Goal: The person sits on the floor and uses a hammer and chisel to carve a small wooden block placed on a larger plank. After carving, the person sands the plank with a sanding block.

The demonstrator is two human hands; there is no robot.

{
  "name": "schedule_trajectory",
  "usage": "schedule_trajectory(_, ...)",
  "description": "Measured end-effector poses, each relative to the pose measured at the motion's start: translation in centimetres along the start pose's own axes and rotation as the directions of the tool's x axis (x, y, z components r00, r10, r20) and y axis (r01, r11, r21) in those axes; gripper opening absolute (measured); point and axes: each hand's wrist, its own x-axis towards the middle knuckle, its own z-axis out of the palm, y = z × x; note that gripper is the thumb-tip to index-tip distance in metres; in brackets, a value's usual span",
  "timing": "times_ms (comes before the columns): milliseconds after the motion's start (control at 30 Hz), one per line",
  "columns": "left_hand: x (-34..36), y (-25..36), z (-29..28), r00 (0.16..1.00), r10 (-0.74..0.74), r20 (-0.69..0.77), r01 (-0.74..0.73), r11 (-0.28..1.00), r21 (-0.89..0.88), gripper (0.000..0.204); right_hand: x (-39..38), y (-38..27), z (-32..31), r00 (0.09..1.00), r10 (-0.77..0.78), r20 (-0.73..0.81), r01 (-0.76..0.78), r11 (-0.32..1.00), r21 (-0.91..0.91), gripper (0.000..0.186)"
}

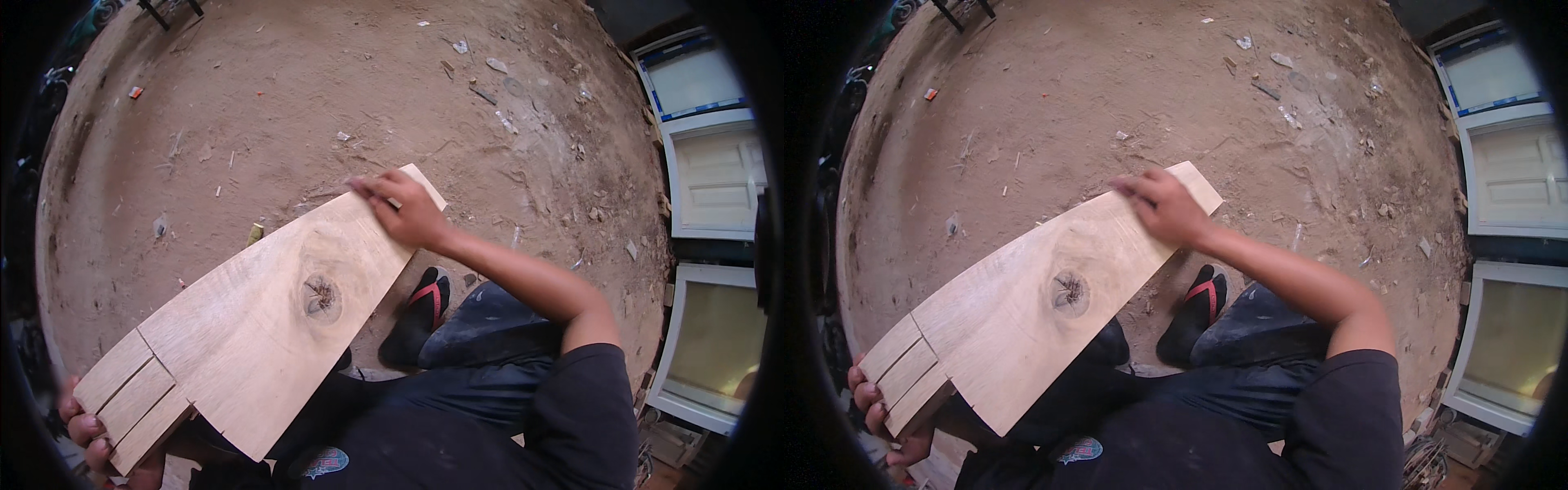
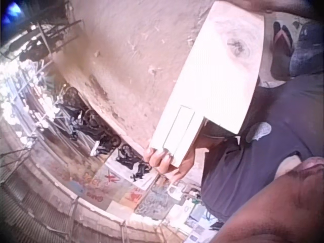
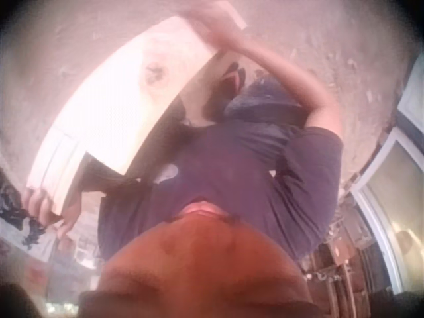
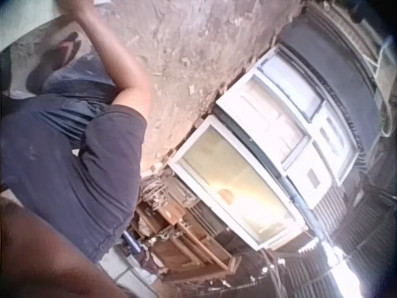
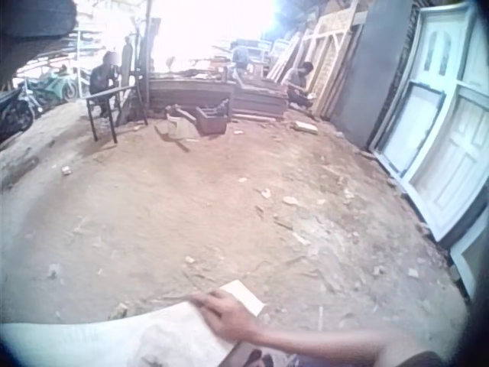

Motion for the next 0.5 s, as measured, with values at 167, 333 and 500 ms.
schedule_trajectory(167, -0.7, -1.2, -1.0, 0.999, 0.042, 0.026, -0.041, 0.998, -0.04, 0.076, -5.2, 12.8, -2.4, 0.925, 0.374, -0.067, -0.37, 0.845, -0.387, 0.027)
schedule_trajectory(333, 0.5, 1.2, 1.5, 0.996, -0.092, -0.008, 0.089, 0.975, -0.202, 0.072, -6.9, 17.6, -4.8, 0.756, 0.646, -0.104, -0.596, 0.614, -0.518, 0.04)
schedule_trajectory(500, 1.0, 1.3, -1.6, 0.98, -0.09, 0.176, 0.101, 0.993, -0.053, 0.055, 0.1, 10.3, -2.9, 0.941, 0.323, -0.099, -0.337, 0.915, -0.224, 0.029)
